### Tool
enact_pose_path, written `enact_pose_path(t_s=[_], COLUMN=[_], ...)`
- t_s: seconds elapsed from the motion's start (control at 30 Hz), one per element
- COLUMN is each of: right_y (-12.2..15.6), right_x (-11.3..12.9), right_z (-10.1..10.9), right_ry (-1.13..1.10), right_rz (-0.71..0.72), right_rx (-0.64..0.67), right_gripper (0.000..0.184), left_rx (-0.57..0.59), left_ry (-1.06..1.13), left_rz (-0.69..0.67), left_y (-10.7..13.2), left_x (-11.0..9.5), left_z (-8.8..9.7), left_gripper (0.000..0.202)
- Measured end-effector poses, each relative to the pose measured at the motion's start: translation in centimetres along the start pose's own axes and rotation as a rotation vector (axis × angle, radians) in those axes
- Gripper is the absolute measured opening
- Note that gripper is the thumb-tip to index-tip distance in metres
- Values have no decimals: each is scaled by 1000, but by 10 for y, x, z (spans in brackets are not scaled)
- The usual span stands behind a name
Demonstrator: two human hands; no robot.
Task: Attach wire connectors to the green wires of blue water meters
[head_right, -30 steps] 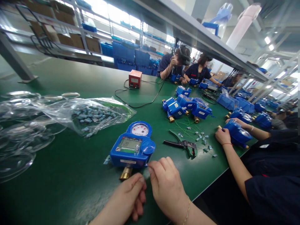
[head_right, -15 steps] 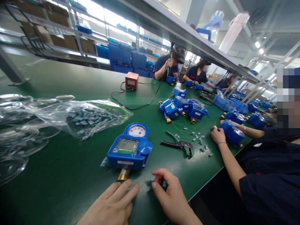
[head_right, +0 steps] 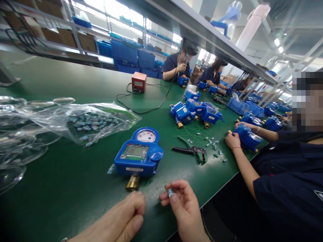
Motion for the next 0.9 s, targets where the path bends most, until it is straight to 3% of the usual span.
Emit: enact_pose_path(t_s=[0.1,0.27,0.9], right_y=[-3,-2,2], right_x=[7,8,17], right_z=[-9,-22,-29], right_ry=[-150,-249,-90], right_rz=[5,-23,29], right_rx=[65,166,205], right_gripper=[22,31,30], left_rx=[-74,-124,-106], left_ry=[129,197,287], left_rz=[86,99,90], left_y=[0,-4,-6], left_x=[11,18,20], left_z=[-4,-11,-10], left_gripper=[20,11,5])
Point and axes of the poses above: each hand's wrist, its own y-axis away from the middle knuckle, its own z-axis out of the back of the hand, x = y × z, the point moved 4 cm from there along -y, towards the middle knuckle, and after that the axes turned 10 degrees about y, right-handed, at the moved point
